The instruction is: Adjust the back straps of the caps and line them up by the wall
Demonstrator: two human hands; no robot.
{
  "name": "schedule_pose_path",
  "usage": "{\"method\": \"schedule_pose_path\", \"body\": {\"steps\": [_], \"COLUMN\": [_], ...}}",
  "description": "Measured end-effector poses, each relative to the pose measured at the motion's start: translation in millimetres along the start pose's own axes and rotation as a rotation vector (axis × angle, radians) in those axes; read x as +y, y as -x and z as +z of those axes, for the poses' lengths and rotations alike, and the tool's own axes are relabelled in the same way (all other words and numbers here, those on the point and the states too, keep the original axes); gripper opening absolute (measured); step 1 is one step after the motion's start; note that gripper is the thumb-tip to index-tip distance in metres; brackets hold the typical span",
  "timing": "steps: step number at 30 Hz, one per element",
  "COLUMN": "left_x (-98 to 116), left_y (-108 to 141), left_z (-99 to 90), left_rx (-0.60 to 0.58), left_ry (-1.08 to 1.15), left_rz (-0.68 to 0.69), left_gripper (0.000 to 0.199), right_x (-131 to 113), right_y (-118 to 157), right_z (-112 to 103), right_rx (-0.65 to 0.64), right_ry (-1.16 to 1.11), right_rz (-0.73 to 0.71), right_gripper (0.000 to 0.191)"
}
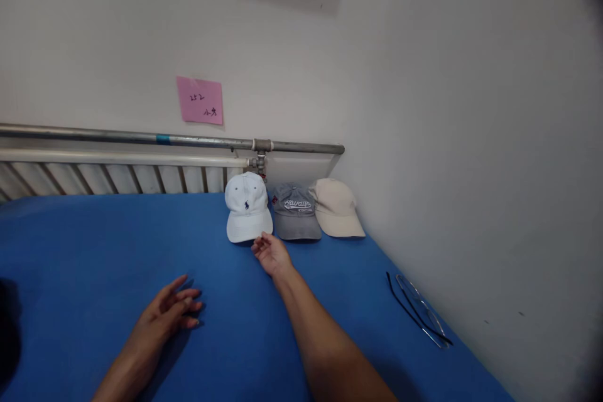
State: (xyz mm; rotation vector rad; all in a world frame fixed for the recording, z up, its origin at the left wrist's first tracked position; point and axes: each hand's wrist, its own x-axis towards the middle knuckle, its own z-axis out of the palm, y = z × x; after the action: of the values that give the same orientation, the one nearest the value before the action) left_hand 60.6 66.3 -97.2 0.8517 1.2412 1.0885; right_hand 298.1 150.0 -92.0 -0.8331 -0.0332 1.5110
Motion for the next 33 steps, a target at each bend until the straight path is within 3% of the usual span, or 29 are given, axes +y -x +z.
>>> {"method": "schedule_pose_path", "body": {"steps": [9,17,21,26,30,33], "left_x": [7.9,10.7,12.7,17.3,20.0,21.1], "left_y": [10.0,5.8,11.2,15.3,15.9,21.1], "left_z": [11.1,6.4,10.8,8.3,-3.3,-13.9], "left_rx": [0.039,-0.015,-0.002,0.018,0.055,0.081], "left_ry": [0.062,0.103,0.125,0.198,0.259,0.309], "left_rz": [0.032,-0.01,0.009,0.009,0.01,0.015], "left_gripper": [0.046,0.049,0.04,0.036,0.036,0.035], "right_x": [1.1,10.4,31.6,77.6,108.2,116.2], "right_y": [20.6,50.0,76.6,116.4,139.2,147.6], "right_z": [-5.3,-13.9,-18.7,-25.7,-29.2,-26.5], "right_rx": [-0.025,0.0,-0.022,-0.199,-0.551,-0.75], "right_ry": [0.074,0.199,0.34,0.566,1.159,1.414], "right_rz": [0.027,-0.108,-0.184,-0.132,-0.39,-0.632], "right_gripper": [0.018,0.009,0.016,0.023,0.014,0.015]}}
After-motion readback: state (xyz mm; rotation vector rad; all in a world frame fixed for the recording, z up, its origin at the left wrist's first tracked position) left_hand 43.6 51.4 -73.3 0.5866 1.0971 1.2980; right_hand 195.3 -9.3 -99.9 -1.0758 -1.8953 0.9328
